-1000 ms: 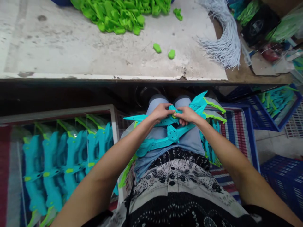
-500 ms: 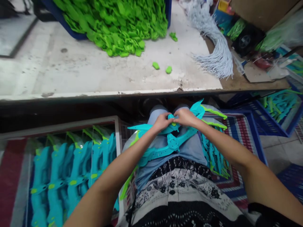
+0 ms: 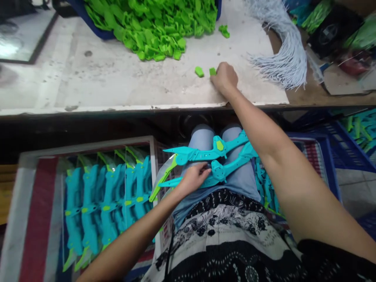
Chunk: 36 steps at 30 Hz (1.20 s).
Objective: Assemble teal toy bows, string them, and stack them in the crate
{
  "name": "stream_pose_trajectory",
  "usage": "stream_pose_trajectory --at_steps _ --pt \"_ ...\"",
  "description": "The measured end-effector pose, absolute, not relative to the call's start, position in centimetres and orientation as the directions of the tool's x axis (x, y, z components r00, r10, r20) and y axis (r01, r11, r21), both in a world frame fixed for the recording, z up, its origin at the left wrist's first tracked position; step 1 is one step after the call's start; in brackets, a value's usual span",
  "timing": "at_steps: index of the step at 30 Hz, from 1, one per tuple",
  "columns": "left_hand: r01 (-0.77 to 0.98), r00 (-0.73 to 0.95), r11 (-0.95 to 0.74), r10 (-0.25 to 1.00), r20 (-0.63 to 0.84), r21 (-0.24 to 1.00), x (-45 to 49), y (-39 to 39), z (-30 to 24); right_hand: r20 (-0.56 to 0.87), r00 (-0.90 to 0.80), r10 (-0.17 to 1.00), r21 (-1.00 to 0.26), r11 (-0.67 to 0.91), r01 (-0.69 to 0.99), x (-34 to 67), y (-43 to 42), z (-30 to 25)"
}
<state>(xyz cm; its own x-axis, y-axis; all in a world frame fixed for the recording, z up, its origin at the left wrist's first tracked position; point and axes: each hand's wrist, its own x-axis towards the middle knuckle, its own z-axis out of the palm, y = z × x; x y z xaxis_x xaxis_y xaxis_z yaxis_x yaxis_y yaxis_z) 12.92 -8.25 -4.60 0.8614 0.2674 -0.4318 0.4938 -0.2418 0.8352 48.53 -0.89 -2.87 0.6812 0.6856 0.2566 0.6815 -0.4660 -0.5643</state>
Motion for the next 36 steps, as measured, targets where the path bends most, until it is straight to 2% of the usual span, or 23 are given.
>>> stream_pose_trajectory --at_steps 2,4,6,9,12,15,24,29,32,36 --pt "0.477 0.879 -0.215 0.125 -0.460 0.852 13.3 -8.3 -5.5 0.177 0.735 0.655 -0.583 -0.532 0.615 46.2 -2.5 -1.2" --pt "0.482 0.873 -0.214 0.041 -0.485 0.850 14.2 -8.2 -5.9 0.158 0.689 0.707 -0.647 -0.453 0.614 42.5 -6.1 0.5" --pt "0.514 0.854 -0.201 0.031 -0.519 0.834 15.2 -8.2 -5.9 0.091 0.631 0.770 -0.735 -0.376 0.564 37.9 -11.4 1.4" --pt "0.550 0.834 -0.104 0.021 -0.551 0.829 15.9 -8.5 -5.8 -0.173 0.581 0.795 -0.808 -0.452 0.379 30.9 -20.1 0.2" --pt "0.575 0.818 0.061 -0.016 -0.575 0.816 16.2 -9.1 -6.0 -0.347 0.659 0.668 -0.778 -0.597 0.195 25.8 -26.0 -2.4" --pt "0.584 0.810 0.151 -0.049 -0.584 0.797 16.2 -9.5 -6.4 -0.386 0.743 0.546 -0.761 -0.644 0.078 23.0 -27.8 -4.5" --pt "0.566 0.824 0.034 0.014 -0.567 0.823 16.0 -9.6 -6.5 -0.377 0.789 0.485 -0.676 -0.727 0.124 21.9 -26.2 -5.0" --pt "0.520 0.854 -0.141 0.090 -0.512 0.842 16.1 -10.3 -6.8 -0.532 0.727 0.434 -0.631 -0.776 0.002 22.8 -26.3 -5.0" --pt "0.482 0.876 -0.209 0.138 -0.462 0.851 16.1 -10.6 -7.6 -0.642 0.609 0.466 -0.638 -0.765 -0.086 23.1 -26.4 -5.4" --pt "0.437 0.899 -0.274 0.158 -0.409 0.856 16.0 -10.5 -8.3 -0.608 0.604 0.516 -0.643 -0.766 0.006 22.9 -26.4 -5.9"
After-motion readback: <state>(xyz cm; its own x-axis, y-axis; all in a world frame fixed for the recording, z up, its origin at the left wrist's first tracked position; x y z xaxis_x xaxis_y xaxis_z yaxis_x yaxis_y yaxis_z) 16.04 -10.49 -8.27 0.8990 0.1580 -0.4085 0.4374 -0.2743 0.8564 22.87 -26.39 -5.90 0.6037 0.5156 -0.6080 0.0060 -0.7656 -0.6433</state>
